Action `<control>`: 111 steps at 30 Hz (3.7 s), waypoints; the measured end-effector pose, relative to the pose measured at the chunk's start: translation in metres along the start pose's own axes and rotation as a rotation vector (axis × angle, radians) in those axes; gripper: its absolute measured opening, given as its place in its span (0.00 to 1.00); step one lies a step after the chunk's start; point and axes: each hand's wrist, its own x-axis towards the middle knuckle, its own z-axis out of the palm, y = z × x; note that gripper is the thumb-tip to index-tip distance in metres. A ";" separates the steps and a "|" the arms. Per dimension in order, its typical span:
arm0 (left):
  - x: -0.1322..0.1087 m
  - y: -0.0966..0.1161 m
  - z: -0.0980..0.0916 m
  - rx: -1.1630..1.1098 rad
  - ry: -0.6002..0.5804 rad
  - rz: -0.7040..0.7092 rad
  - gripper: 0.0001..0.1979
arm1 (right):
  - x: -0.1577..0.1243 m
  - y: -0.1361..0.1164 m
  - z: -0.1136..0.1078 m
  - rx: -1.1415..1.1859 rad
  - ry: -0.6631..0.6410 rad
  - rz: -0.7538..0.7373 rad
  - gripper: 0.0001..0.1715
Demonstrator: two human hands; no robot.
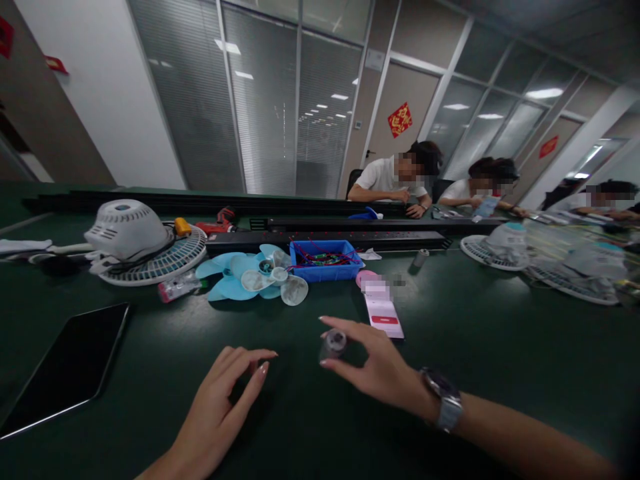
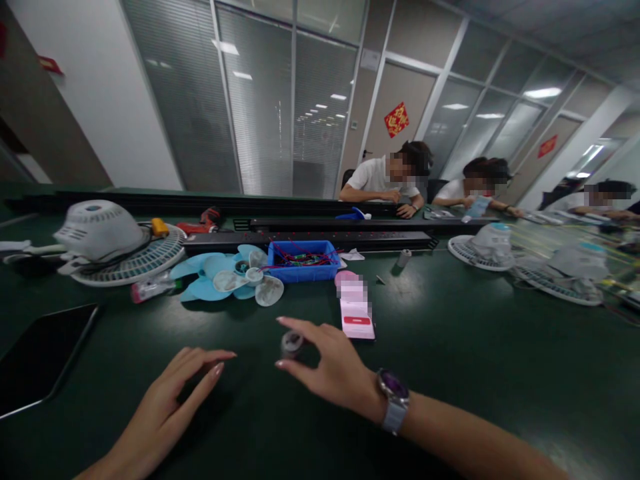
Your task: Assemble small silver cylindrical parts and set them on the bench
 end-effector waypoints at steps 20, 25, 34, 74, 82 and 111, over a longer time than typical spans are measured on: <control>0.015 0.016 -0.009 0.029 0.121 0.178 0.08 | 0.004 -0.014 0.069 0.116 -0.147 -0.125 0.44; 0.009 -0.009 -0.006 0.088 0.133 0.070 0.12 | 0.005 -0.018 0.062 0.096 -0.153 -0.130 0.43; 0.007 -0.020 0.006 0.225 -0.191 -0.041 0.14 | -0.033 0.075 -0.047 -0.238 0.347 0.294 0.41; 0.003 -0.015 0.003 -0.009 -0.046 -0.225 0.18 | 0.034 -0.002 0.074 0.058 -0.282 -0.091 0.15; 0.001 -0.017 0.002 -0.004 -0.036 -0.241 0.18 | 0.012 0.015 0.027 0.071 -0.147 -0.033 0.11; 0.002 -0.019 0.003 -0.017 -0.073 -0.299 0.19 | -0.070 0.150 -0.118 -0.691 0.451 0.298 0.19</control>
